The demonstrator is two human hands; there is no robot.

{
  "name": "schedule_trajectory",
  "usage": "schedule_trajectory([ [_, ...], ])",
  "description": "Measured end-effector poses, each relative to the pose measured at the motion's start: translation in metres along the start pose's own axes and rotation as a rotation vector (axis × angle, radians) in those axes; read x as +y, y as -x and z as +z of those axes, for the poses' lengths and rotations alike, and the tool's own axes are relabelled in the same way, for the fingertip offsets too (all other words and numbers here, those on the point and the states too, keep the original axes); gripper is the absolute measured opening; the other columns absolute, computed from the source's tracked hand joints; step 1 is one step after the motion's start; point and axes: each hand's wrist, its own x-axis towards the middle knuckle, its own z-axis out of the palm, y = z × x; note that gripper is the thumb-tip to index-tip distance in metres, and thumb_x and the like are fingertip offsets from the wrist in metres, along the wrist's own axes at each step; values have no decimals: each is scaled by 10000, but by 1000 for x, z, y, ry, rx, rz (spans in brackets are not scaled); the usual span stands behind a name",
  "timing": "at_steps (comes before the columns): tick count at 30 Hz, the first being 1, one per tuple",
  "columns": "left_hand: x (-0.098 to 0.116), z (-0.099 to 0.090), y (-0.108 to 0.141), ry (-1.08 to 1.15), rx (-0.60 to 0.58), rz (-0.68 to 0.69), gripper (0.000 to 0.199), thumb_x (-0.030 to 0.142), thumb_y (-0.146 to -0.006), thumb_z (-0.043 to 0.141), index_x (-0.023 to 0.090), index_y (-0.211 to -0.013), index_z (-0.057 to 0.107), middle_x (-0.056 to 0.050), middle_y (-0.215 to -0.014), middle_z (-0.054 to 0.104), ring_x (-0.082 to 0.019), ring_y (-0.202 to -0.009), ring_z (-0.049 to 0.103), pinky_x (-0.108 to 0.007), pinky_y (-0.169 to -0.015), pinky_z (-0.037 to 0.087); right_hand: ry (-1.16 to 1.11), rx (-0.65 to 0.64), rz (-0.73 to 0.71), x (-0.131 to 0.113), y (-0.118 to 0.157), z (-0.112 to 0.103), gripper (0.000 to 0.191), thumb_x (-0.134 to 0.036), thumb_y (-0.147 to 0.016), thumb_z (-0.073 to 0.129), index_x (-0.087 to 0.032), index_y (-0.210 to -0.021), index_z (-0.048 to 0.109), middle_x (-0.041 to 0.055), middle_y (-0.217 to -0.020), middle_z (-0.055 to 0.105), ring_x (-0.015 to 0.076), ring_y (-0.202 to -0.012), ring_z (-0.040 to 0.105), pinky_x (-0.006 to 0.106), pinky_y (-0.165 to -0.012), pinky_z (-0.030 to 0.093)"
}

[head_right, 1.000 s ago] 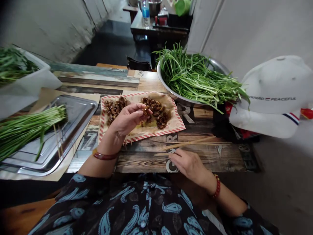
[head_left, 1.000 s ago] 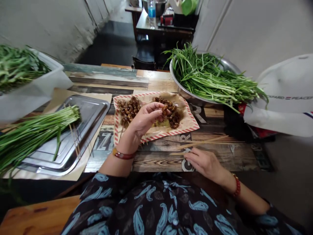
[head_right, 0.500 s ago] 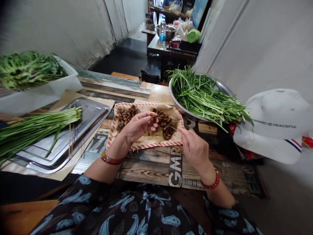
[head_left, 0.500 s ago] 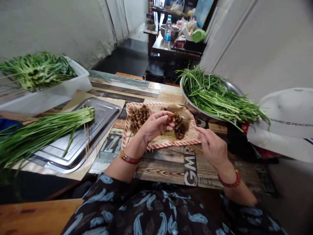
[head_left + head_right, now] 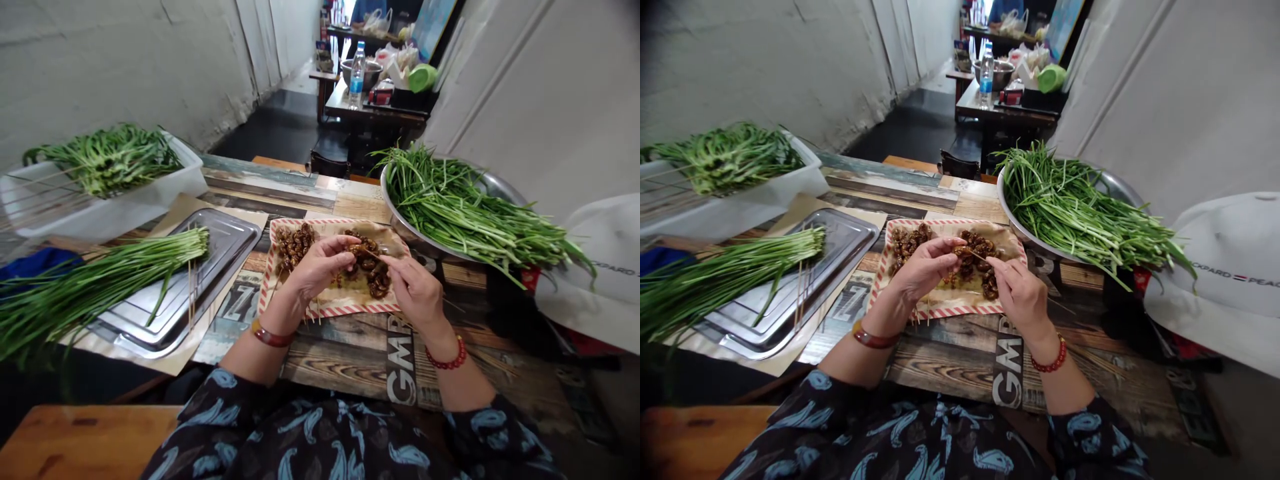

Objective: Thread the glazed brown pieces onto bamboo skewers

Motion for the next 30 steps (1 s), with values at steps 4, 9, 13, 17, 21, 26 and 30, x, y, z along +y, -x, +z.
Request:
schedule_trajectory([
  [4, -3, 0, 0, -98, 16, 5, 303, 231, -679, 809, 151, -964, 743, -9, -760, 641, -52, -610, 537, -179, -595, 430, 1, -15, 20, 4, 4, 0, 325, -190, -956, 461, -220, -1221, 647, 48, -903, 696, 142, -807, 658, 266, -804, 533],
  [9, -4, 1, -1, -148, 57, 13, 288, 222, -644, 827, 164, -912, 737, 1, -748, 644, -63, -605, 551, -185, -578, 438, 1, -48, 38, 4, 5, -2, 334, -183, -956, 454, -207, -1226, 650, 50, -872, 683, 136, -780, 648, 245, -757, 530],
  [13, -5, 2, -2, -101, 63, -20, 267, 211, -637, 830, 155, -883, 740, -5, -743, 666, -65, -597, 565, -182, -574, 455, -1, -59, 56, 3, 5, -3, 347, -170, -950, 456, -220, -1235, 648, 48, -874, 683, 129, -779, 650, 226, -733, 532],
  [17, -3, 1, -3, -28, 71, -39, 254, 221, -665, 815, 151, -894, 729, -56, -916, 724, -120, -727, 655, -240, -691, 536, -13, -23, 58, 2, 6, -5, 348, -171, -950, 461, -234, -1239, 646, 51, -935, 693, 132, -825, 659, 232, -778, 535],
  [21, -1, 0, -4, 28, 87, -48, 295, 224, -660, 822, 144, -920, 709, -67, -889, 741, -136, -736, 685, -254, -728, 556, 7, -5, 42, 0, 6, -8, 358, -143, -943, 470, -226, -1245, 643, 56, -982, 698, 137, -877, 664, 231, -820, 526],
  [26, -3, 1, -4, 20, 94, -45, 288, 225, -675, 813, 143, -926, 697, -72, -895, 744, -156, -755, 703, -274, -732, 574, 61, -26, 48, -3, 7, -10, 379, -118, -939, 467, -254, -1243, 646, 43, -956, 699, 132, -889, 658, 222, -832, 516],
  [30, -5, 2, -4, 5, 96, -40, 277, 225, -676, 812, 151, -918, 699, -66, -903, 744, -165, -778, 710, -284, -747, 582, 74, -39, 56, -3, 7, -10, 401, -108, -929, 476, -276, -1254, 639, 39, -942, 696, 131, -875, 654, 227, -818, 524],
])
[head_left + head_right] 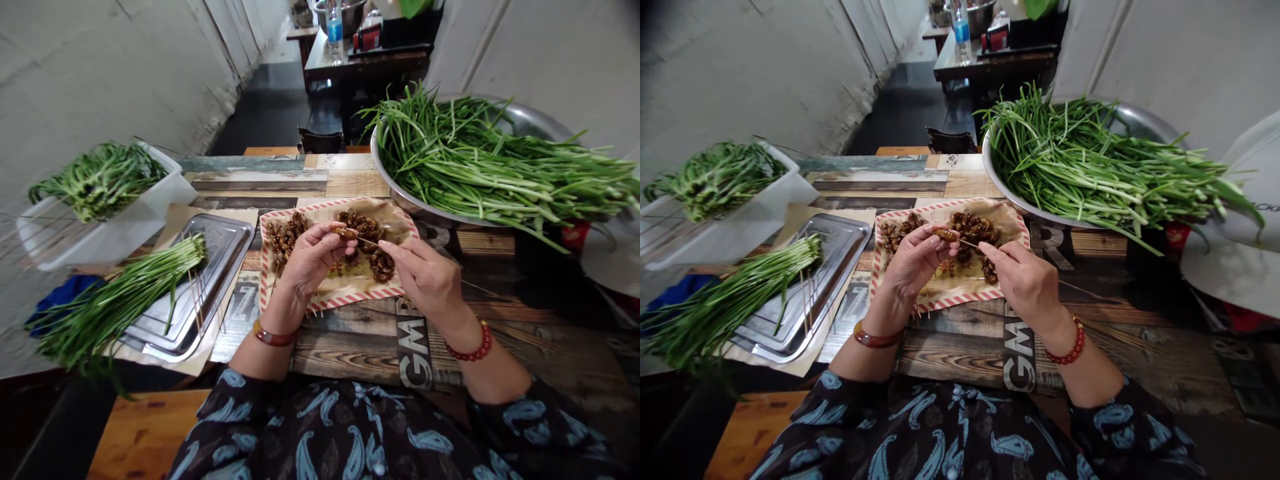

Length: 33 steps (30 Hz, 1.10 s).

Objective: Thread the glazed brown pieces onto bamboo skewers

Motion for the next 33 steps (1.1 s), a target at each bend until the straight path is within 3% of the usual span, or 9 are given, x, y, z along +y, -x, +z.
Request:
schedule_trajectory([
  [19, -2, 1, 0, -53, 11, 42, 266, 198, -671, 807, 153, -918, 717, -56, -889, 750, -167, -801, 709, -299, -797, 576, 43, -17, -23, 0, -1, -2, 408, -95, -923, 473, -277, -1245, 644, 23, -877, 684, 105, -781, 629, 188, -696, 483],
  [33, -7, -3, 2, -126, -23, 63, 231, 212, -718, 774, 181, -943, 733, -49, -910, 748, -151, -764, 712, -291, -788, 571, 54, 15, -27, -2, 1, 2, 354, -116, -936, 476, -245, -1208, 663, 40, -927, 709, 124, -844, 661, 212, -775, 515],
])
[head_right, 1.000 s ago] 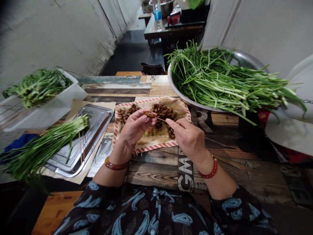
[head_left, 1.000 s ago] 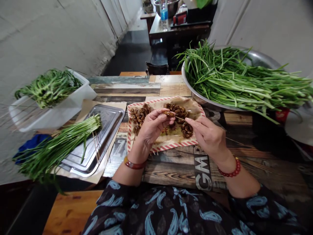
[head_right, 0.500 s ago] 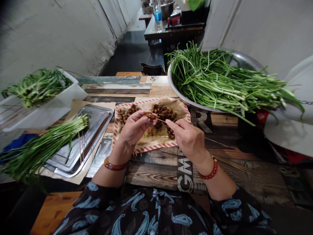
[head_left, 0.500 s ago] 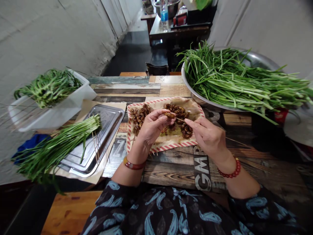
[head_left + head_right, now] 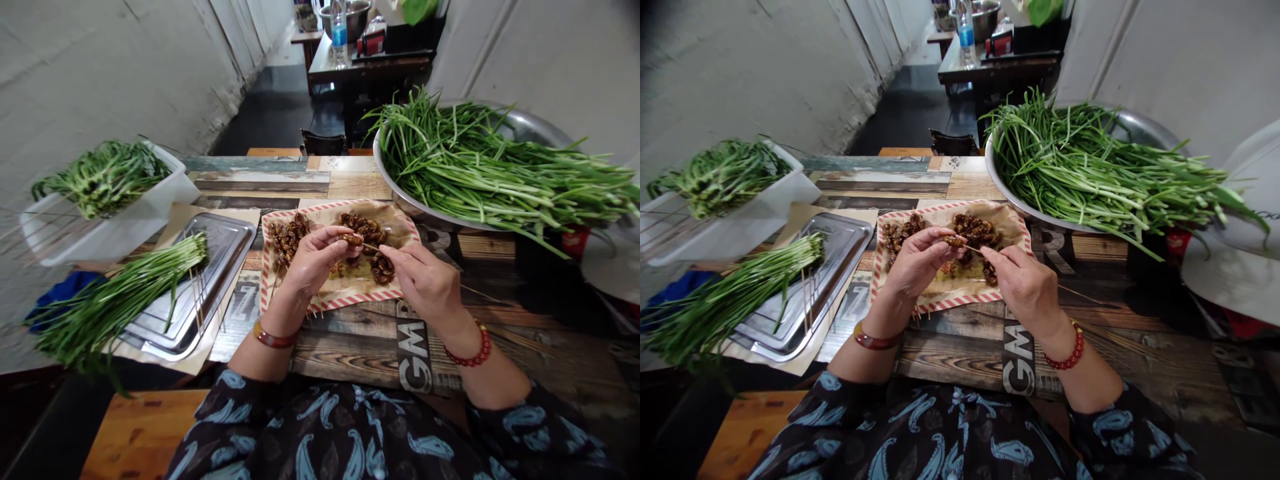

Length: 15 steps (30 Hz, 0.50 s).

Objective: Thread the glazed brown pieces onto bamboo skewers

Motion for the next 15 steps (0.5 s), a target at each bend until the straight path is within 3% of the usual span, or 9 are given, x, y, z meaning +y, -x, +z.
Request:
schedule_trajectory([
  [15, 0, 9, 3, -114, -6, -15, 227, 215, -702, 786, 164, -920, 745, -48, -878, 752, -149, -742, 708, -283, -777, 564, 25, -14, -40, 1, 0, 0, 320, -112, -927, 498, -212, -1179, 669, 48, -932, 716, 130, -848, 662, 215, -761, 500],
])
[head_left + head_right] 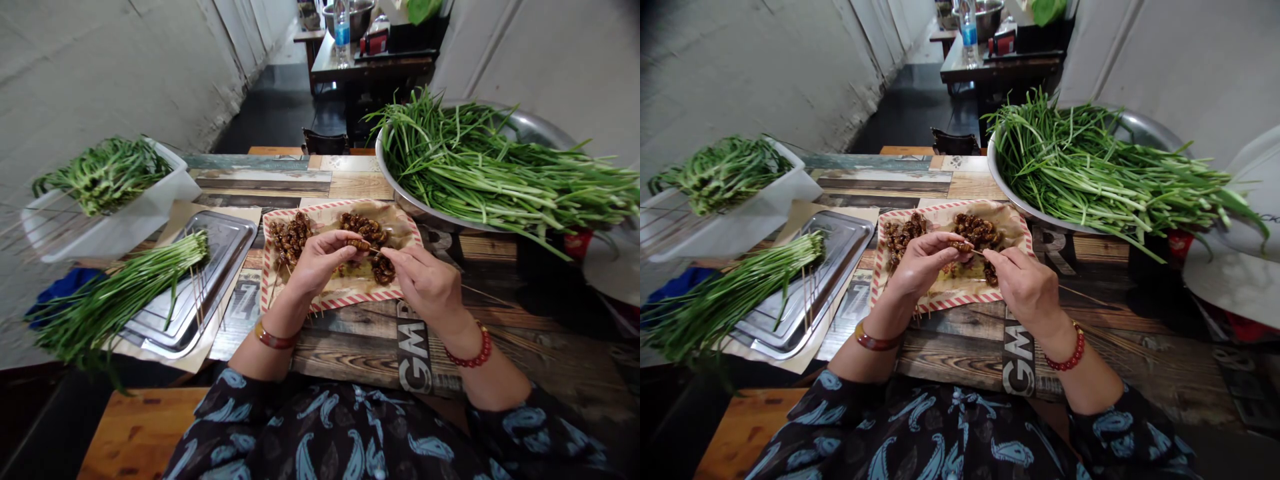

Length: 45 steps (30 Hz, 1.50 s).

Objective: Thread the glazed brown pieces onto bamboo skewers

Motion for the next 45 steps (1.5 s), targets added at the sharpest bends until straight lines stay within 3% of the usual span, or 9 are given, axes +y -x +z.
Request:
schedule_trajectory([
  [11, -2, 0, 0, -51, -40, 2, 240, 238, -726, 768, 148, -946, 733, -57, -879, 743, -155, -752, 702, -278, -757, 545, -184, 42, 17, 0, -1, 9, 269, -130, -942, 485, -185, -1115, 684, 55, -869, 704, 141, -798, 660, 256, -758, 527],
  [17, 3, 3, 2, 89, -86, -23, 518, 224, -670, 821, 187, -1163, 665, -56, -898, 740, -165, -840, 703, -281, -812, 519, -304, 168, 80, 3, -6, 11, 179, -168, -932, 523, -196, -1000, 686, 35, -869, 720, 150, -822, 673, 281, -778, 539],
  [23, -4, 4, 3, 94, -69, -22, 315, 323, -684, 814, 151, -941, 756, -77, -908, 752, -156, -818, 673, -263, -769, 485, -307, 174, 111, -2, -4, 11, 162, -172, -924, 544, -208, -997, 685, 22, -866, 726, 141, -810, 679, 280, -789, 547],
  [32, -5, 6, 4, 154, -12, 3, 361, 301, -712, 793, 166, -1043, 745, -98, -976, 749, -141, -794, 643, -243, -713, 453, -333, 146, 48, -3, -1, 17, 196, -130, -909, 559, -217, -1033, 683, 29, -904, 722, 140, -834, 675, 278, -780, 547],
  [45, -3, 8, 5, 135, 16, 26, 327, 284, -701, 795, 154, -998, 749, -92, -948, 747, -145, -770, 639, -233, -653, 450, -296, 108, 30, 1, 2, 18, 227, -129, -929, 513, -215, -1059, 678, 42, -924, 712, 140, -854, 670, 277, -799, 552],
])
